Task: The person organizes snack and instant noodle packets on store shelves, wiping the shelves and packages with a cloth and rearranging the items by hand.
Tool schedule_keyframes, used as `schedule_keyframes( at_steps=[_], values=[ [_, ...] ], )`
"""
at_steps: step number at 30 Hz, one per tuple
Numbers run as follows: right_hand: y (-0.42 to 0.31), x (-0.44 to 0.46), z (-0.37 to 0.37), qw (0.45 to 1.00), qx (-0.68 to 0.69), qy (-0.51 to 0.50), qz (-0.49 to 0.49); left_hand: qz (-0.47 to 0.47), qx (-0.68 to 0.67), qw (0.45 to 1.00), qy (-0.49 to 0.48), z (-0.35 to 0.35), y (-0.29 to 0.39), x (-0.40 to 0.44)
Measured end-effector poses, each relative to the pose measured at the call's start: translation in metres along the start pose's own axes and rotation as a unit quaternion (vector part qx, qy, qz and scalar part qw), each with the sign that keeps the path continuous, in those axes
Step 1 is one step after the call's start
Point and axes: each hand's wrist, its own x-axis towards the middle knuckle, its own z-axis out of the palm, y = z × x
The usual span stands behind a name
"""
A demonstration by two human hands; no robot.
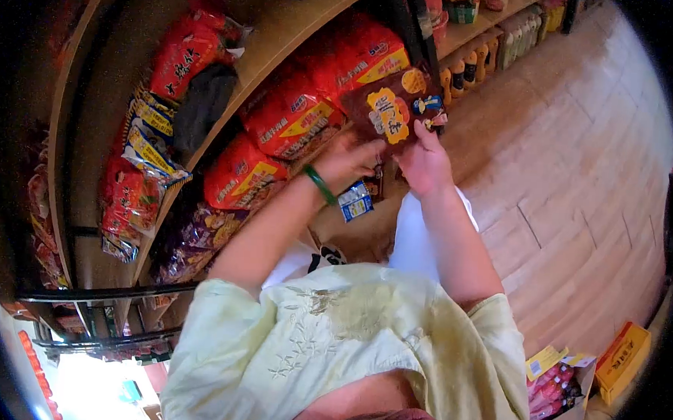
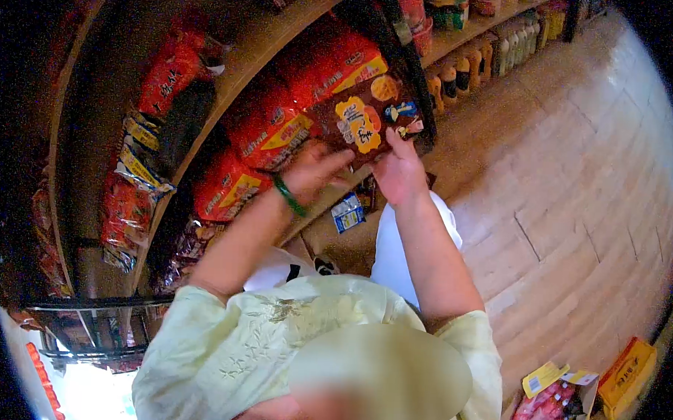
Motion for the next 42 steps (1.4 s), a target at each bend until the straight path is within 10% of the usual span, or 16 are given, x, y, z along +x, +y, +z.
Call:
schedule_keyframes(
  at_steps=[6, 9, 12, 13, 15, 22, 26, 29, 33, 36, 42],
  values=[
    [0.001, -0.009, 0.004, 0.998, -0.065, 0.016, 0.017, 0.158, 0.051, 0.978, 0.127, 0.018, 0.020, 0.006],
    [-0.001, -0.010, 0.007, 0.996, -0.082, 0.024, 0.026, 0.417, 0.266, 0.843, 0.211, -0.012, 0.072, 0.002],
    [-0.004, -0.008, 0.010, 0.996, -0.075, 0.030, 0.039, 0.450, 0.270, 0.786, 0.326, -0.006, 0.153, -0.029],
    [-0.003, -0.007, 0.009, 0.996, -0.073, 0.029, 0.038, 0.476, 0.417, 0.670, 0.388, -0.021, 0.172, -0.029],
    [-0.002, -0.006, 0.008, 0.995, -0.075, 0.030, 0.054, 0.455, 0.242, 0.781, 0.354, -0.046, 0.202, -0.017],
    [0.002, -0.001, 0.011, 0.994, -0.085, 0.023, 0.067, 0.370, 0.387, 0.696, 0.478, -0.110, 0.282, 0.068],
    [0.004, 0.003, 0.008, 0.990, -0.106, 0.042, 0.078, 0.395, 0.270, 0.802, 0.356, -0.141, 0.294, 0.138],
    [0.006, 0.007, 0.004, 0.991, -0.101, 0.031, 0.084, 0.362, 0.502, 0.671, 0.408, -0.154, 0.296, 0.170],
    [0.005, 0.008, 0.008, 0.989, -0.109, 0.041, 0.096, 0.303, 0.486, 0.719, 0.392, -0.174, 0.292, 0.191],
    [0.005, 0.009, 0.005, 0.989, -0.107, 0.046, 0.095, 0.320, 0.581, 0.579, 0.475, -0.202, 0.292, 0.201],
    [0.008, 0.009, 0.001, 0.990, -0.095, 0.048, 0.095, 0.288, 0.456, 0.744, 0.395, -0.155, 0.271, 0.162]
  ],
)
